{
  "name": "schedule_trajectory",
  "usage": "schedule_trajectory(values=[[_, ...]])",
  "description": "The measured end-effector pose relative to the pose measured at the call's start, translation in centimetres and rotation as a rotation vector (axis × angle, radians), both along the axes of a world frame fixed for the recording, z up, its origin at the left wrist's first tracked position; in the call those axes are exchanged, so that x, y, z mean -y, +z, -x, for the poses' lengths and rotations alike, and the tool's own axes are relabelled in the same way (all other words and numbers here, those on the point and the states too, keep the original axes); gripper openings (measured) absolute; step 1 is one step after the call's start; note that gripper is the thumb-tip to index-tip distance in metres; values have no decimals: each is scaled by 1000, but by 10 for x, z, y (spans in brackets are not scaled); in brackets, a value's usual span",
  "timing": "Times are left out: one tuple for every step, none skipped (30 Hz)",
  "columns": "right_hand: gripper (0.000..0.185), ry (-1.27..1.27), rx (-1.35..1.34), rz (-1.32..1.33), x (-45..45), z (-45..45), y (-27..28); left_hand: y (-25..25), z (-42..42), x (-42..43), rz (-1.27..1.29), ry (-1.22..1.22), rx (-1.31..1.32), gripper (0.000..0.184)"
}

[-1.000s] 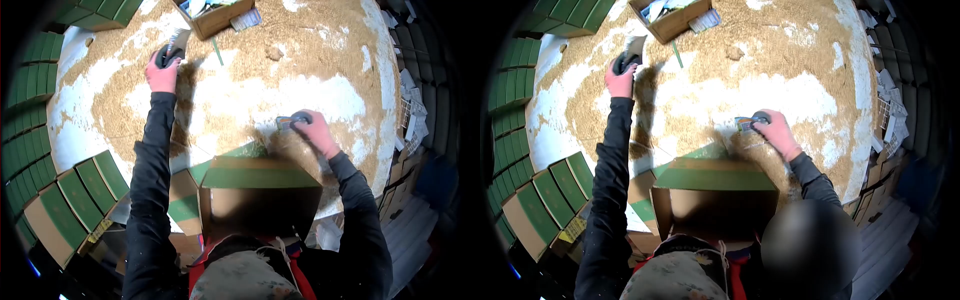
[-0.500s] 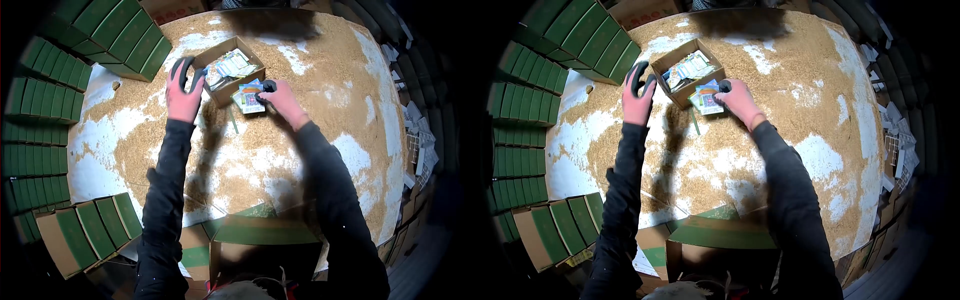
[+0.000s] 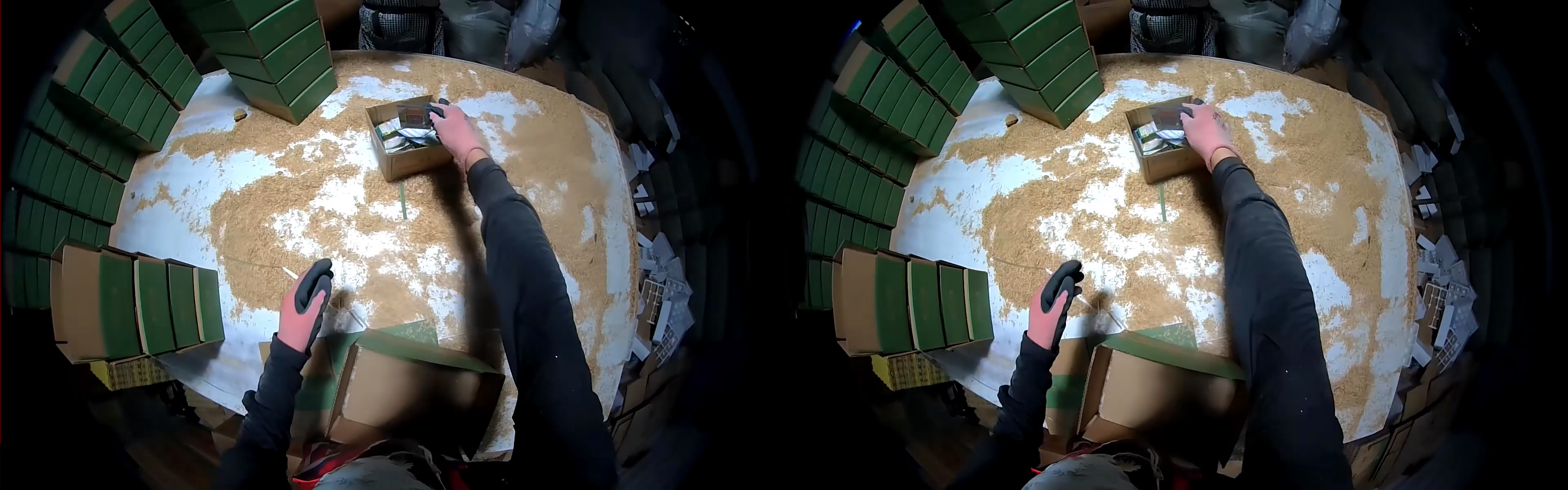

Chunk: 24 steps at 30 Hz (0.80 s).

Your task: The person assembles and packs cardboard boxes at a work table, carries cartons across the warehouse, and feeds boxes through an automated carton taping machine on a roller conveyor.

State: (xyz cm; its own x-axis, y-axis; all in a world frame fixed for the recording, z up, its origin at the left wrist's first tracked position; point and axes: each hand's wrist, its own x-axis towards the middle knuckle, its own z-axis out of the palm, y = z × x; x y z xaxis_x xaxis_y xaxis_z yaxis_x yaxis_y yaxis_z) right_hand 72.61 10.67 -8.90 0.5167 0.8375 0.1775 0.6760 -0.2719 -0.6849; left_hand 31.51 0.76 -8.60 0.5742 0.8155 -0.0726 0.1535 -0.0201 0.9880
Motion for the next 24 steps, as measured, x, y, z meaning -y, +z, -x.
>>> schedule_trajectory(values=[[31, -60, -18, -12, 2, -3, 1, 8, 13, 16, -17, -16, -10, 41], [31, -114, -38, -30, 0, -3, 6, 22, 23, 38, 28, -9, 16, 45], [31, -167, -63, -47, -2, -2, 14, 39, 33, 62, 74, -1, 39, 50], [30, -197, -82, -160, 0, 2, 21, 57, 43, 83, -107, -54, -156, 52], [29, -235, -84, -200, 0, 3, 26, 73, 52, 102, -279, -109, -357, 54], [29, -211, -98, -275, 0, 3, 28, 83, 55, 119, -424, -141, -430, 52], [29, -187, -109, -342, 2, 3, 30, 88, 57, 135, -563, -176, -499, 51], [30, -170, -44, -307, 7, 4, 32, 77, 63, 148, -778, -266, -436, 41], [31, -133, -77, -190, 15, 7, 42, 72, 65, 157, -781, -476, -401, 40], [32, -157, -5, -145, 21, 8, 39, 72, 58, 167, -679, -551, -503, 37], [34, -178, 70, -110, 23, 10, 39, 70, 47, 176, -583, -616, -603, 35], [36, -209, 156, -112, 22, 9, 29, 46, 41, 185, -654, -550, -754, 27], [38, -246, 238, -116, 24, 10, 20, 31, 32, 190, -618, -576, -991, 19], [41, -238, 254, -9, 28, 13, 23, 7, 28, 191, -713, -583, -1022, 19], [37, -229, 254, 4, 27, 13, 16, -11, 25, 191, -809, -587, -1053, 20], [35, -157, 262, 58, 24, 15, 18, -7, 19, 188, -777, -567, -1026, 19], [33, -82, 269, 115, 19, 19, 19, -9, 16, 185, -694, -592, -1061, 21], [30, -61, 346, 195, 8, 20, 15, -3, 16, 181, -668, -592, -1037, 23], [28, -42, 424, 272, -7, 19, 7, 3, 16, 178, -643, -591, -1014, 25], [26, -24, 503, 347, -23, 18, -1, -1, 17, 180, -675, -586, -1008, 27], [25, -72, 493, 367, -40, 14, -17, -7, 20, 184, -705, -583, -1005, 28], [25, -118, 479, 389, -55, 7, -39, -8, 21, 184, -675, -584, -1010, 28], [25, -160, 462, 413, -66, 3, -53, -9, 22, 183, -657, -578, -997, 28], [26, -172, 448, 403, -70, 1, -61, -10, 21, 181, -652, -591, -1008, 28]])
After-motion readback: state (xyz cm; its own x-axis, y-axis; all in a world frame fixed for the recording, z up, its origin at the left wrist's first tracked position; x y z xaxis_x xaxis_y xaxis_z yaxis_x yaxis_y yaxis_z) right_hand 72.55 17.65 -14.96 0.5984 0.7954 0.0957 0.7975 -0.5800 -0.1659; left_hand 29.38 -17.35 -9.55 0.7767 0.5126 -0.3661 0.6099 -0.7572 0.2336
